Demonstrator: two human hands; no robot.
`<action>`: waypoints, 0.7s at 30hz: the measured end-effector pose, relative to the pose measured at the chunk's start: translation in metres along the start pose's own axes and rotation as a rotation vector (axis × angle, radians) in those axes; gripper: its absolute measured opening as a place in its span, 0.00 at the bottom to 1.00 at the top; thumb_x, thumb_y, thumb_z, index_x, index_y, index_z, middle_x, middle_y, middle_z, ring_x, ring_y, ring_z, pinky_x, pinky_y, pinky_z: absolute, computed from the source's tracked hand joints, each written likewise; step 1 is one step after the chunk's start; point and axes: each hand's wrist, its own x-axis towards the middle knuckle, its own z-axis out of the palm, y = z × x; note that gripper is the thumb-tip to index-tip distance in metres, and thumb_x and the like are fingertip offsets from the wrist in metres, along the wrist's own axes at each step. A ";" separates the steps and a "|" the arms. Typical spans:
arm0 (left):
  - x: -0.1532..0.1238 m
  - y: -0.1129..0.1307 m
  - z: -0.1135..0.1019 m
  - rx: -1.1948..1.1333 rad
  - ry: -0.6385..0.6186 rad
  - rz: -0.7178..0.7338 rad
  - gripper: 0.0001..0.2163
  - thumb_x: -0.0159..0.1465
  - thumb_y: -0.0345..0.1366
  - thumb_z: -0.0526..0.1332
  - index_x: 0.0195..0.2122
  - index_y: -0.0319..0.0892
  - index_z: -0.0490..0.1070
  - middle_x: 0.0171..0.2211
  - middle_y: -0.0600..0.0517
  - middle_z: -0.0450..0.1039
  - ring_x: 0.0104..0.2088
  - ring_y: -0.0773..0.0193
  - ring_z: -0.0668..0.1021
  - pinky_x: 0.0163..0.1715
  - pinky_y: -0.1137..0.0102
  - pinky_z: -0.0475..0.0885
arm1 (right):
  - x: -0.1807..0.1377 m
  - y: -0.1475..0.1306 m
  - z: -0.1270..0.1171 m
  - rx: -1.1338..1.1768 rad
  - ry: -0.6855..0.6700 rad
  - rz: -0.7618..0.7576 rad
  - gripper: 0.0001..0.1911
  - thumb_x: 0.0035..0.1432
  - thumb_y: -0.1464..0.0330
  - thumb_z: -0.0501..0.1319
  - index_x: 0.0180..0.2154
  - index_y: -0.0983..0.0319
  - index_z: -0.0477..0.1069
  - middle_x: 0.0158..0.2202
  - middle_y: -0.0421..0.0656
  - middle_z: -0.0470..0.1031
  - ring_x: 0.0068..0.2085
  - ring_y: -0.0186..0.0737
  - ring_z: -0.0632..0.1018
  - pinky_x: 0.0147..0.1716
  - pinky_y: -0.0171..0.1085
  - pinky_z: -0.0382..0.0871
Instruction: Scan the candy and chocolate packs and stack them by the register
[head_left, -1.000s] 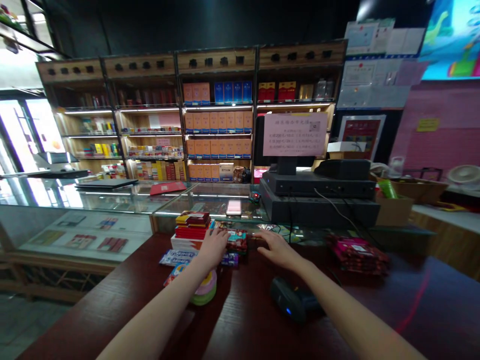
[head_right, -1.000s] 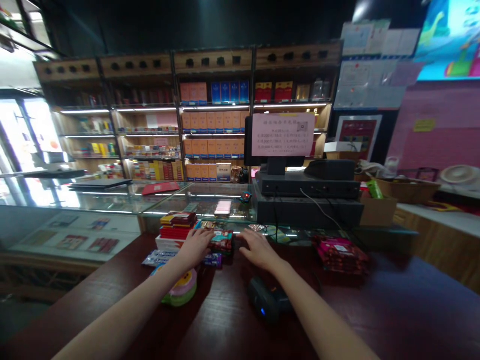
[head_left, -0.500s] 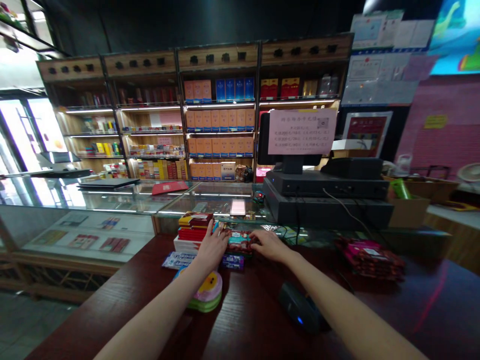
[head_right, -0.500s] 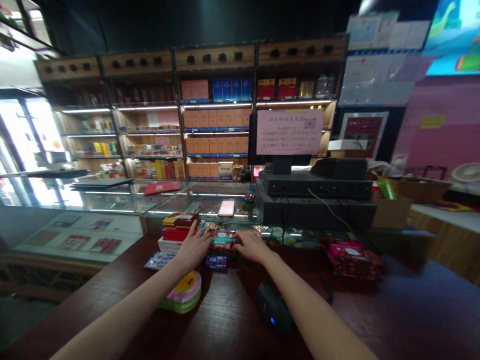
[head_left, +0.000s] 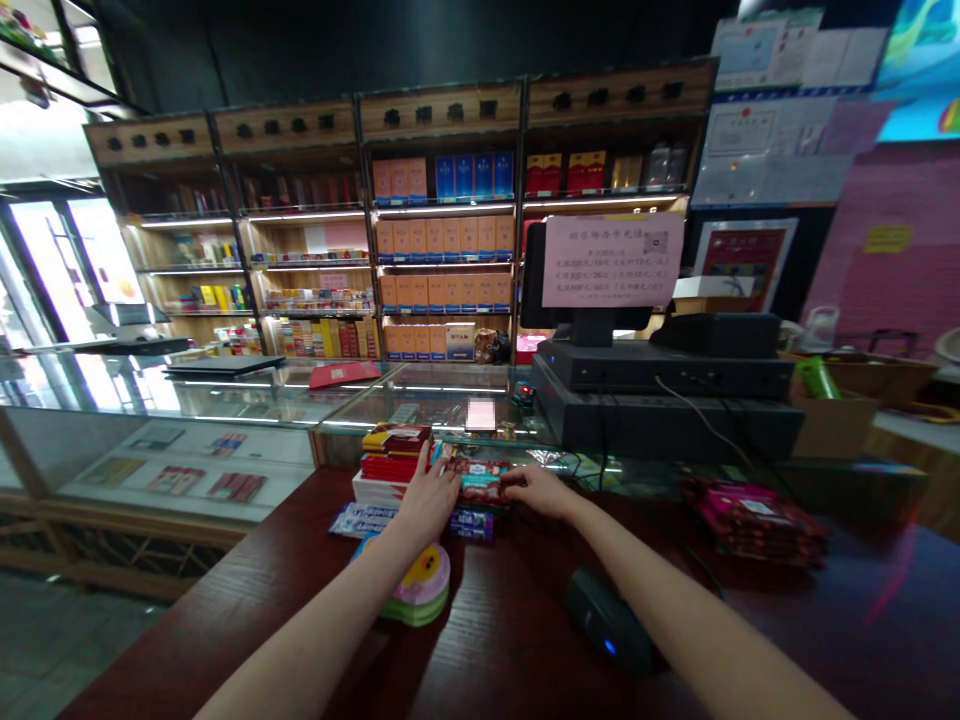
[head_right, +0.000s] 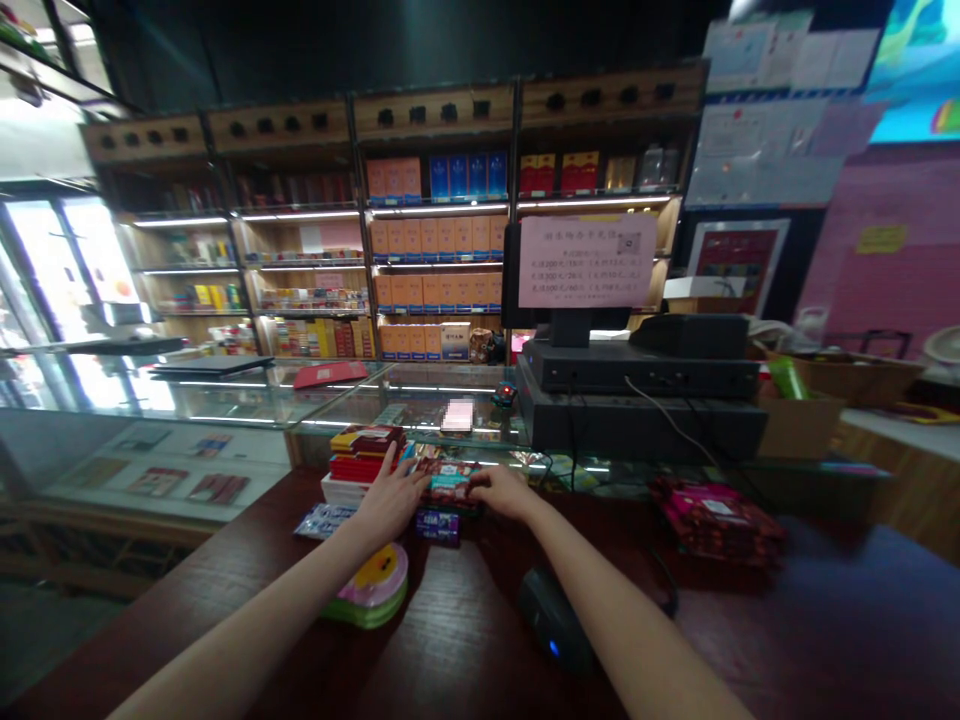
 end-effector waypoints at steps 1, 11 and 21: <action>0.000 0.000 0.001 -0.003 0.002 -0.001 0.20 0.67 0.30 0.47 0.55 0.44 0.72 0.50 0.45 0.78 0.62 0.49 0.67 0.68 0.48 0.33 | -0.001 -0.001 -0.002 -0.001 0.010 0.002 0.13 0.54 0.65 0.62 0.40 0.55 0.82 0.38 0.38 0.84 0.45 0.50 0.80 0.49 0.43 0.69; 0.009 0.007 0.005 -0.032 0.016 -0.022 0.19 0.65 0.40 0.59 0.57 0.48 0.69 0.52 0.47 0.77 0.60 0.47 0.69 0.66 0.41 0.40 | -0.022 -0.001 -0.029 -0.037 0.067 0.043 0.15 0.55 0.63 0.62 0.44 0.53 0.81 0.51 0.45 0.79 0.65 0.61 0.64 0.62 0.60 0.47; 0.026 0.015 0.007 -0.078 -0.047 -0.108 0.34 0.65 0.60 0.51 0.61 0.38 0.63 0.53 0.36 0.75 0.59 0.43 0.71 0.65 0.40 0.41 | -0.046 0.031 -0.025 0.104 0.066 0.016 0.17 0.55 0.64 0.60 0.45 0.54 0.81 0.54 0.42 0.78 0.60 0.55 0.71 0.61 0.51 0.59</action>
